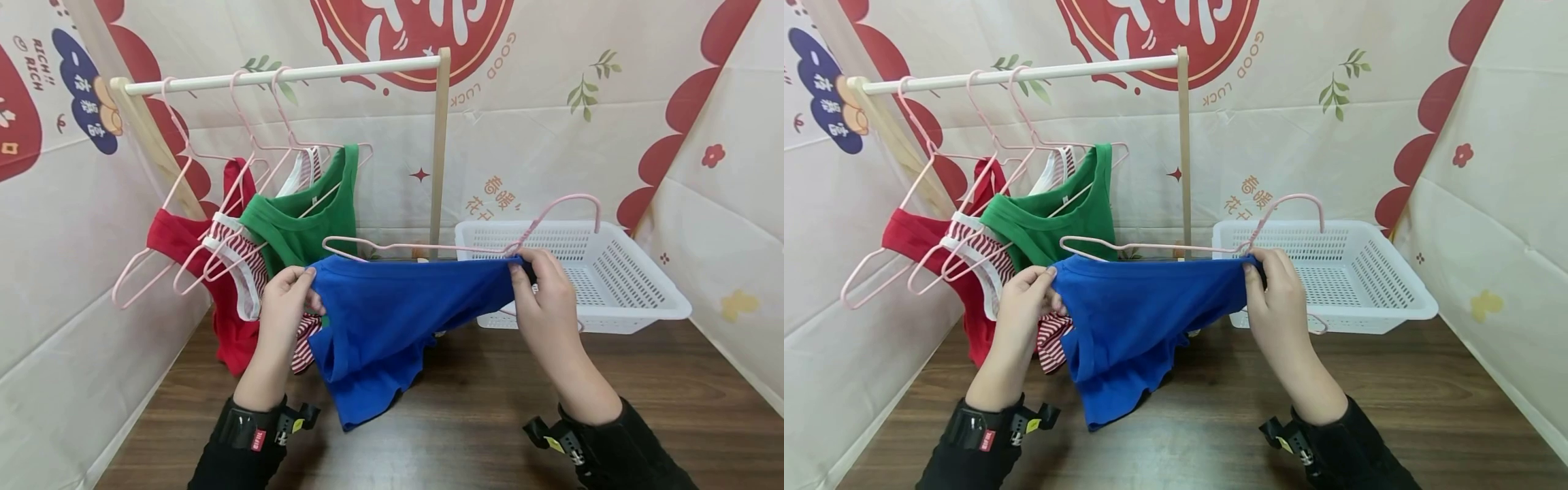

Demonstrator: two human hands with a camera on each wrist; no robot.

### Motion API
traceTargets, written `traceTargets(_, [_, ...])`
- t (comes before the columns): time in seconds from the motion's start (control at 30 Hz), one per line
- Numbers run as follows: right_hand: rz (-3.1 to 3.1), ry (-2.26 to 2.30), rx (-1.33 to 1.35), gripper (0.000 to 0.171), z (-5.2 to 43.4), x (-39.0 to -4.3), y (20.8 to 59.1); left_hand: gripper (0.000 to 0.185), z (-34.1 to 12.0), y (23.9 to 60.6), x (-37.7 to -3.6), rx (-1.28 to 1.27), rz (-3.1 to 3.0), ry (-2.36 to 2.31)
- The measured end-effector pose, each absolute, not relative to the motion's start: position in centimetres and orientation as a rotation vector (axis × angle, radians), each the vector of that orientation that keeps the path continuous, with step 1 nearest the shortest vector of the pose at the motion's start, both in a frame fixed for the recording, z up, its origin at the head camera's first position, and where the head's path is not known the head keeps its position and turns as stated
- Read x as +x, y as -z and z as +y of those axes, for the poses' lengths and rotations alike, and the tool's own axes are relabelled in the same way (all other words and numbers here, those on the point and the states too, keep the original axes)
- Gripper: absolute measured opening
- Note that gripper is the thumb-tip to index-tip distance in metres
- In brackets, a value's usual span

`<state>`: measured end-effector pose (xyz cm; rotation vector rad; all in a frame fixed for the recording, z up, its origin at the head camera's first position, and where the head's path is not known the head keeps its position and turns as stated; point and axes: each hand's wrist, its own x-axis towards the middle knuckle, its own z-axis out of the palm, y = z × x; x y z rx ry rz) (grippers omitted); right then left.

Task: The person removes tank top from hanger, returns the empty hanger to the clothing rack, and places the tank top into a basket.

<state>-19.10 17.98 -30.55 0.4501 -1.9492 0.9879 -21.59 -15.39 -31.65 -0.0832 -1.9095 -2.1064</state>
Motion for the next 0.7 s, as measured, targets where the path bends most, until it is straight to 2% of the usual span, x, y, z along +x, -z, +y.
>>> traceTargets(0.2, [-1.934, -0.966, 0.538, 0.012, 17.75, -19.18, 30.47, 0.021, -15.55, 31.89, -22.24, -0.278, -1.927, 2.325])
traceTargets(0.43, [-2.001, -0.864, 0.624, 0.02, 17.66, -19.29, 30.43, 0.04, -15.54, 31.58, -22.18, -0.38, -2.027, 2.511])
traceTargets(0.57, [-2.031, -0.797, 0.641, 0.019, 17.5, -19.47, 30.29, 0.048, -15.45, 31.48, -22.02, -0.551, -2.241, 2.405])
traceTargets(0.7, [-2.042, -0.776, 0.657, 0.018, 17.35, -19.61, 30.26, 0.044, -15.45, 31.51, -21.87, -0.733, -2.469, 2.152])
